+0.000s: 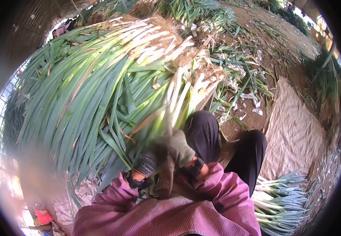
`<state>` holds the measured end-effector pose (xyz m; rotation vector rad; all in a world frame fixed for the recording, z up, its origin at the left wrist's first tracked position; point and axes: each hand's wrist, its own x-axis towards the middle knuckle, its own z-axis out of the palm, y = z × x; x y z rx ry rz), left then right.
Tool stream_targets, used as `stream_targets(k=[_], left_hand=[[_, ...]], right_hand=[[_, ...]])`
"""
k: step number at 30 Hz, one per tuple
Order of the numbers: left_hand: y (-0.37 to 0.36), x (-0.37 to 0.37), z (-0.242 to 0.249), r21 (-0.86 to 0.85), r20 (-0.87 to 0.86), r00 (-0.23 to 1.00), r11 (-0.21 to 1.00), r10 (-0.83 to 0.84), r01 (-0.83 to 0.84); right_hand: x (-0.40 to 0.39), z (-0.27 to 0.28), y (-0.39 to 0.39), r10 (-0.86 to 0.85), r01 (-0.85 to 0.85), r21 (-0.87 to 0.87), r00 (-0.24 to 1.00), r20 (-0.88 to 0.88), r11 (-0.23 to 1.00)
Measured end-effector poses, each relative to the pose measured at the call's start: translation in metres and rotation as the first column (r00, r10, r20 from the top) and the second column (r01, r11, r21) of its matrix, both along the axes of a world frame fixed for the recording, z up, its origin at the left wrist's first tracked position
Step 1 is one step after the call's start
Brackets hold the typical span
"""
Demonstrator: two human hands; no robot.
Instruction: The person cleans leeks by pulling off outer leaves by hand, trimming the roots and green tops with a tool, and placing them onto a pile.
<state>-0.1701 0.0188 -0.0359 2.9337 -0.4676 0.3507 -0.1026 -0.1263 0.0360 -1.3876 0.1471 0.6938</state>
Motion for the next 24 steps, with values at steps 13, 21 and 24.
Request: stream_targets(k=[13, 21, 24], left_hand=[[0.036, 0.095, -0.036, -0.062, -0.149, 0.978, 0.985, 0.149, -0.159], [-0.023, 0.076, 0.024, -0.085, 0.042, 0.999, 0.996, 0.025, -0.022], [-0.030, 0.071, 0.013, 0.027, 0.061, 0.998, 0.999, 0.035, -0.036]], right_hand=[[0.024, -0.010, 0.009, -0.180, 0.171, 0.203, 0.983, 0.028, 0.964], [0.047, -0.009, -0.013, -0.352, 0.346, 0.124, 0.936, 0.026, 0.930], [0.028, -0.020, -0.021, -0.431, 0.426, 0.065, 0.895, 0.115, 0.902]])
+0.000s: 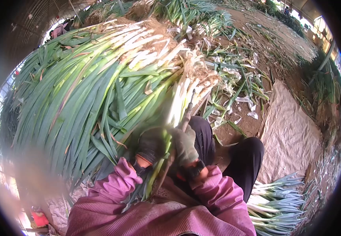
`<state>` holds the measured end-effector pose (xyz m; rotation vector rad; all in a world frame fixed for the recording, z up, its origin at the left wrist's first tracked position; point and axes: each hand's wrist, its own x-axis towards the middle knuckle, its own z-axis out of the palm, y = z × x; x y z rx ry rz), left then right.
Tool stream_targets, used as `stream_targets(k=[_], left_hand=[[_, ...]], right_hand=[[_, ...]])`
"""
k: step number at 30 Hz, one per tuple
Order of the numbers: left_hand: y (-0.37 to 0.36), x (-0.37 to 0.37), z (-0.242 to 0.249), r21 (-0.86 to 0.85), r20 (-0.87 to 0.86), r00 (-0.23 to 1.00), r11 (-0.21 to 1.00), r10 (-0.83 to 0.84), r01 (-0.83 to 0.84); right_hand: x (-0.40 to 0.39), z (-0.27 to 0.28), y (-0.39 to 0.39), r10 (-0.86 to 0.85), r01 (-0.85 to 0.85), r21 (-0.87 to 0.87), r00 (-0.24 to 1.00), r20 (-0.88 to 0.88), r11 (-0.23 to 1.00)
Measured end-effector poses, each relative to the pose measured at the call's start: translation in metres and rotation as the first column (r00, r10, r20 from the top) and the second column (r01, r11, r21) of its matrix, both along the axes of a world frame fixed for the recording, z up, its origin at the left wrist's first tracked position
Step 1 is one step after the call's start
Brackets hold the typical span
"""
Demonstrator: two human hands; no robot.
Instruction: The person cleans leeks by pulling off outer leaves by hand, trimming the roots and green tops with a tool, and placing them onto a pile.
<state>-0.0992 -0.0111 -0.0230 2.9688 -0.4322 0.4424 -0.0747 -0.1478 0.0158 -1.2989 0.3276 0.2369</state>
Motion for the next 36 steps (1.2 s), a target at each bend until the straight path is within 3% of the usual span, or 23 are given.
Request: stream_targets(k=[4, 6, 7, 8, 10, 11, 14, 15, 18, 19, 20, 22, 23, 24, 26, 27, 30, 31, 32, 34, 35, 36], left_hand=[[0.001, 0.002, -0.007, 0.223, -0.149, 0.986, 0.974, 0.072, -0.038], [0.004, 0.000, 0.003, 0.031, -0.380, 0.921, 0.997, 0.083, -0.076], [0.003, -0.003, 0.009, -0.080, -0.409, 0.912, 0.994, 0.039, -0.078], [0.002, -0.006, 0.016, -0.189, -0.432, 0.902, 0.978, -0.008, -0.082], [-0.001, -0.018, 0.024, -0.430, -0.301, 0.945, 0.903, -0.129, -0.014], [-0.002, -0.019, 0.019, -0.487, -0.319, 0.942, 0.870, -0.100, -0.073], [-0.009, -0.034, 0.017, -0.474, -0.322, 0.938, 0.880, -0.131, -0.040], [-0.009, -0.033, 0.018, -0.418, -0.416, 0.904, 0.903, -0.096, -0.096], [-0.016, -0.028, 0.019, -0.093, -0.560, 0.815, 0.967, 0.147, -0.238], [-0.002, -0.026, -0.043, -0.155, -0.297, 0.950, 0.976, 0.101, -0.152], [-0.006, -0.028, -0.039, -0.097, -0.296, 0.943, 0.978, 0.149, -0.185], [-0.019, -0.025, -0.022, 0.012, -0.287, 0.927, 0.969, 0.240, -0.247], [-0.018, -0.019, -0.025, 0.004, -0.155, 0.965, 0.977, 0.212, -0.214], [-0.025, -0.011, -0.009, -0.055, -0.360, 0.887, 0.943, 0.287, -0.328], [-0.026, 0.000, -0.012, -0.056, -0.239, 0.910, 0.931, 0.338, -0.360], [-0.023, 0.007, -0.010, -0.090, -0.370, 0.861, 0.909, 0.349, -0.406], [-0.018, 0.015, -0.004, -0.075, -0.347, 0.879, 0.925, 0.327, -0.373], [-0.016, 0.016, 0.004, -0.105, -0.465, 0.817, 0.895, 0.342, -0.434], [-0.010, 0.019, 0.003, -0.110, -0.476, 0.808, 0.888, 0.348, -0.447], [0.003, 0.028, -0.003, -0.121, -0.495, 0.793, 0.875, 0.356, -0.468], [0.003, 0.026, 0.007, -0.105, -0.527, 0.775, 0.878, 0.349, -0.468], [0.003, 0.024, 0.013, -0.105, -0.516, 0.789, 0.889, 0.334, -0.445]], right_hand=[[-0.048, 0.011, -0.018, 0.200, -0.181, 0.368, 0.980, -0.012, 0.912], [-0.069, 0.022, -0.026, 0.273, -0.216, 0.335, 0.953, -0.132, 0.917], [-0.075, 0.025, -0.028, 0.303, -0.233, 0.321, 0.934, -0.189, 0.918], [-0.079, 0.023, -0.029, 0.275, -0.202, 0.318, 0.939, -0.206, 0.926], [-0.088, 0.021, -0.029, 0.224, -0.142, 0.316, 0.944, -0.241, 0.938], [-0.088, 0.018, -0.030, 0.222, -0.133, 0.371, 0.952, -0.210, 0.919], [-0.084, 0.015, -0.033, 0.335, -0.277, 0.278, 0.923, -0.189, 0.920], [-0.083, 0.010, -0.032, 0.382, -0.342, 0.230, 0.910, -0.161, 0.911], [-0.083, 0.009, -0.044, 0.308, -0.245, 0.286, 0.930, -0.202, 0.926], [-0.086, 0.020, -0.052, 0.103, -0.069, 0.348, 0.991, -0.080, 0.935], [-0.083, 0.023, -0.063, -0.051, 0.056, 0.361, 0.998, -0.024, 0.931], [-0.065, -0.014, -0.094, -0.211, 0.213, 0.023, 0.975, -0.061, 0.977], [-0.062, -0.023, -0.107, -0.274, 0.278, 0.029, 0.956, -0.104, 0.960], [-0.055, -0.060, -0.127, -0.173, 0.158, -0.086, 0.961, -0.215, 0.984], [-0.044, -0.094, -0.144, 0.009, -0.141, -0.266, 0.896, -0.444, 0.954], [-0.042, -0.122, -0.148, 0.285, -0.360, -0.728, 0.930, -0.232, 0.584], [-0.056, -0.104, -0.122, 0.011, 0.008, -0.831, 1.000, 0.016, 0.556], [-0.049, -0.105, -0.114, -0.040, 0.286, -0.810, 0.950, 0.310, 0.512], [-0.044, -0.107, -0.108, -0.073, 0.539, -0.702, 0.814, 0.576, 0.465], [-0.031, -0.093, -0.088, -0.076, 0.294, -0.352, 0.852, 0.518, 0.889], [-0.024, -0.081, -0.074, -0.060, 0.131, -0.116, 0.875, 0.481, 0.985], [-0.031, -0.026, -0.058, 0.030, 0.005, -0.084, 0.912, 0.410, 0.996]])
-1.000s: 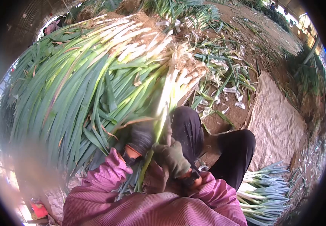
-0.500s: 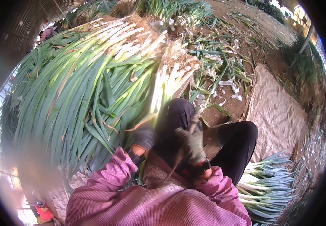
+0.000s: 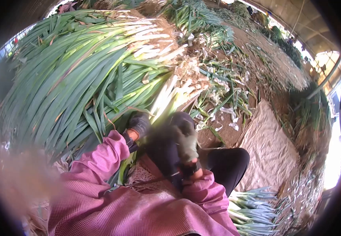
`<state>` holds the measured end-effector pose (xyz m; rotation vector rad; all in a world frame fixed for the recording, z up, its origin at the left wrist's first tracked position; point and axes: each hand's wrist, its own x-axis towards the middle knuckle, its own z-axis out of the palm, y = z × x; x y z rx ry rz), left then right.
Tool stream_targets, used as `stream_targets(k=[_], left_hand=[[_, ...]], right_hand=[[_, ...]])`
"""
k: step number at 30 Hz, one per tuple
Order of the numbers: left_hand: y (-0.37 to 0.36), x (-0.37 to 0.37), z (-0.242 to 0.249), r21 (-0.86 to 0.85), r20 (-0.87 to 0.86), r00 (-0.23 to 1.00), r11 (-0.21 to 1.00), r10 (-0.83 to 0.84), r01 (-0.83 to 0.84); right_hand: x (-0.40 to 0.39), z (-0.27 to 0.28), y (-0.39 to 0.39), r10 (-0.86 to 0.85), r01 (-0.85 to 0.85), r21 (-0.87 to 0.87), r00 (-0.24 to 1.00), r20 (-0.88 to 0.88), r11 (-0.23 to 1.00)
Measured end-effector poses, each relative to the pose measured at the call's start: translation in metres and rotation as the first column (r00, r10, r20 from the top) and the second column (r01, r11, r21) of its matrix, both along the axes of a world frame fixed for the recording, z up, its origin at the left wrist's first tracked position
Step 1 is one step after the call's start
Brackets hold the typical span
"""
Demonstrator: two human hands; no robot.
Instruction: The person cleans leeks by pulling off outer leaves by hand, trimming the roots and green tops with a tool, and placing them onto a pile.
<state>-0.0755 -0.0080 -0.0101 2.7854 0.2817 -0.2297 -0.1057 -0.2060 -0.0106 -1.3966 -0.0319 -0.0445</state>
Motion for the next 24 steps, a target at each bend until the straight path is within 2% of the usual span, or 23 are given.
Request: stream_targets(k=[1, 3, 5, 6, 8, 9, 10, 11, 12, 13, 14, 15, 18, 19, 20, 22, 23, 24], left_hand=[[-0.001, -0.003, 0.003, 0.007, 0.011, 1.000, 1.000, -0.025, 0.025], [0.001, -0.004, -0.001, -0.018, 0.039, 0.997, 0.998, -0.061, 0.062], [0.016, 0.001, -0.020, -0.042, 0.108, 0.975, 0.979, -0.195, 0.200], [0.022, 0.002, -0.027, -0.051, 0.140, 0.957, 0.963, -0.254, 0.263], [0.014, -0.016, 0.029, -0.056, -0.005, 0.979, 0.977, -0.204, 0.204], [0.016, -0.019, 0.033, -0.099, -0.083, 0.985, 0.985, -0.150, 0.142], [0.017, -0.024, 0.041, -0.137, -0.161, 0.982, 0.987, -0.102, 0.080], [0.010, -0.039, 0.062, -0.178, -0.027, 0.993, 0.978, -0.118, 0.111], [0.012, -0.047, 0.047, -0.266, 0.107, 0.987, 0.953, -0.122, 0.147], [0.017, -0.059, 0.024, -0.353, 0.230, 0.967, 0.916, -0.114, 0.192], [0.021, -0.065, 0.009, -0.436, 0.344, 0.935, 0.866, -0.090, 0.244], [0.022, -0.067, 0.012, -0.424, 0.235, 0.947, 0.854, -0.219, 0.302], [0.019, -0.063, 0.004, -0.522, 0.062, 0.943, 0.795, -0.326, 0.309], [0.018, -0.071, 0.003, -0.267, 0.407, 0.838, 0.831, -0.363, 0.489], [0.015, -0.071, 0.010, -0.348, 0.326, 0.869, 0.808, -0.372, 0.476], [0.009, -0.072, 0.021, -0.501, 0.150, 0.902, 0.755, -0.406, 0.423], [0.006, -0.078, 0.012, -0.494, 0.031, 0.927, 0.801, -0.374, 0.340], [0.001, -0.082, 0.011, -0.432, 0.026, 0.928, 0.833, -0.372, 0.346]], right_hand=[[0.011, -0.007, 0.020, 0.022, -0.021, 0.063, 0.999, -0.026, 0.998], [0.046, -0.048, 0.059, 0.237, -0.230, -0.089, 0.969, 0.074, 0.969], [0.067, -0.074, 0.068, 0.336, -0.291, -0.233, 0.924, 0.184, 0.928], [0.069, -0.075, 0.068, 0.333, -0.257, -0.290, 0.908, 0.254, 0.922], [0.071, -0.077, 0.067, 0.336, -0.176, -0.389, 0.855, 0.394, 0.904], [0.070, -0.061, 0.069, 0.339, -0.128, -0.428, 0.818, 0.464, 0.895], [0.066, -0.044, 0.067, 0.361, -0.234, -0.363, 0.871, 0.335, 0.902], [0.060, -0.013, 0.068, 0.376, -0.317, -0.274, 0.906, 0.196, 0.908], [0.053, 0.017, 0.068, 0.382, -0.368, -0.177, 0.922, 0.057, 0.913], [0.040, 0.042, 0.068, 0.350, -0.345, 0.089, 0.936, -0.048, 0.934], [0.030, 0.056, 0.066, 0.334, -0.265, 0.341, 0.928, -0.162, 0.902], [0.028, 0.062, 0.057, 0.361, -0.337, 0.219, 0.929, -0.083, 0.916], [0.044, 0.051, 0.031, 0.320, -0.284, 0.331, 0.946, -0.058, 0.900], [0.055, 0.051, 0.015, 0.480, -0.391, 0.668, 0.875, 0.058, 0.633], [0.057, 0.072, 0.009, 0.320, -0.199, 0.705, 0.946, -0.041, 0.680], [0.082, 0.079, -0.025, 0.466, -0.198, 0.831, 0.881, -0.081, 0.519], [0.093, 0.072, -0.043, 0.257, -0.255, 0.325, 0.966, 0.037, 0.911], [0.108, 0.055, -0.062, 0.151, -0.071, -0.292, 0.954, 0.258, 0.954]])
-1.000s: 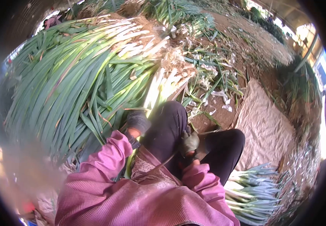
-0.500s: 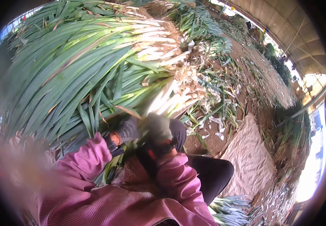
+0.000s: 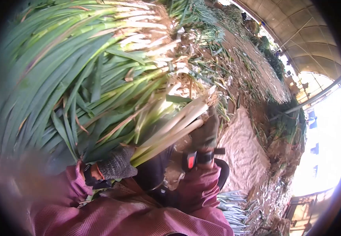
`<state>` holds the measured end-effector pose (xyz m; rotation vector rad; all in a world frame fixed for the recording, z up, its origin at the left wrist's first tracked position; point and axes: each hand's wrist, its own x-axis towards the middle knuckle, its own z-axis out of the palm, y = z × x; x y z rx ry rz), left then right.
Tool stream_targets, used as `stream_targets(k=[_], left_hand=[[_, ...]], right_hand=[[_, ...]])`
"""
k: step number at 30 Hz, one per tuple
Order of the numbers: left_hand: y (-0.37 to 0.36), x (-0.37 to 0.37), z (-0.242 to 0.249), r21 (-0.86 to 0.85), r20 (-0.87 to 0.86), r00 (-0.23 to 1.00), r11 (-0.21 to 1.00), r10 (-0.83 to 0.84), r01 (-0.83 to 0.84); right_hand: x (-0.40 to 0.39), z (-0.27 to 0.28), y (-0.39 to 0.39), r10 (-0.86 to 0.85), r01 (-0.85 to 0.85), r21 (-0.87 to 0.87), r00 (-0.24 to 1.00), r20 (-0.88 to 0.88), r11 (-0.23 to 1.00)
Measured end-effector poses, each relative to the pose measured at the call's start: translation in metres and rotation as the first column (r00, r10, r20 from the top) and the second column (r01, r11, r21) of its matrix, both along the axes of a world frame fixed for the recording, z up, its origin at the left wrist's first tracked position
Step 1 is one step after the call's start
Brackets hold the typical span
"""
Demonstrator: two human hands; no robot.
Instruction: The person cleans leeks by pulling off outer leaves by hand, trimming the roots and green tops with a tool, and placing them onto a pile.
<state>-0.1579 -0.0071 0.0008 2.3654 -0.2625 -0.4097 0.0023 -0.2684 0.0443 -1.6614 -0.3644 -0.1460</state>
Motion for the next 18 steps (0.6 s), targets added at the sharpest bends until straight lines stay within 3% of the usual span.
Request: stream_targets(k=[1, 2, 3, 6, 8, 9, 10, 11, 12, 13, 14, 16, 17, 18], left_hand=[[-0.004, -0.005, 0.004, 0.069, 0.025, 1.000, 0.998, 0.004, -0.006], [-0.007, -0.010, 0.004, 0.140, 0.050, 0.999, 0.990, 0.006, -0.013], [-0.009, -0.020, -0.007, 0.067, 0.150, 0.988, 0.997, 0.032, -0.043], [-0.002, -0.055, -0.008, 0.077, 0.036, 0.998, 0.996, -0.053, 0.050], [0.011, -0.070, -0.002, 0.042, -0.081, 0.997, 0.999, -0.018, 0.021], [0.019, -0.075, 0.002, 0.027, -0.156, 0.987, 0.999, 0.024, -0.020], [0.023, -0.075, 0.010, -0.018, -0.110, 0.993, 0.999, 0.045, -0.047], [0.025, -0.067, 0.019, -0.068, -0.066, 0.995, 0.995, 0.072, -0.076], [0.028, -0.058, 0.025, -0.115, -0.002, 0.995, 0.988, 0.101, -0.100], [0.035, -0.051, 0.012, 0.010, 0.081, 0.984, 0.987, 0.157, -0.159], [0.038, -0.038, 0.021, -0.043, -0.032, 0.986, 0.985, 0.165, -0.167], [0.039, -0.010, 0.043, -0.161, -0.261, 0.954, 0.967, 0.151, -0.197], [0.039, -0.008, 0.046, -0.086, -0.282, 0.951, 0.984, 0.124, -0.154], [0.038, -0.008, 0.042, -0.191, -0.301, 0.949, 0.970, 0.090, -0.153]], right_hand=[[0.014, -0.012, -0.016, -0.102, 0.165, -0.318, 0.973, 0.205, 0.934], [0.035, -0.022, -0.034, -0.104, 0.240, -0.450, 0.946, 0.307, 0.860], [0.058, -0.035, -0.054, -0.086, 0.291, -0.544, 0.925, 0.371, 0.787], [0.127, -0.060, -0.132, 0.071, 0.359, -0.674, 0.851, 0.520, 0.646], [0.170, -0.058, -0.193, 0.290, 0.209, -0.599, 0.723, 0.627, 0.773], [0.154, -0.029, -0.191, 0.094, 0.435, -0.703, 0.811, 0.577, 0.563], [0.159, -0.031, -0.195, -0.137, 0.287, -0.706, 0.955, 0.263, 0.647], [0.165, -0.034, -0.198, -0.367, 0.239, -0.650, 0.928, -0.067, 0.722], [0.156, -0.021, -0.171, -0.425, 0.162, -0.830, 0.900, -0.099, 0.534], [0.145, -0.006, -0.139, -0.462, 0.026, -0.957, 0.879, -0.115, 0.288], [0.135, 0.009, -0.108, -0.473, -0.135, -0.990, 0.870, -0.140, 0.045], [0.093, 0.025, -0.071, -0.372, 0.014, -1.000, 0.928, 0.016, -0.008], [0.095, -0.002, -0.075, -0.191, 0.191, -0.925, 0.972, 0.133, 0.330], [0.098, -0.028, -0.080, 0.023, 0.203, -0.768, 0.962, 0.272, 0.607]])
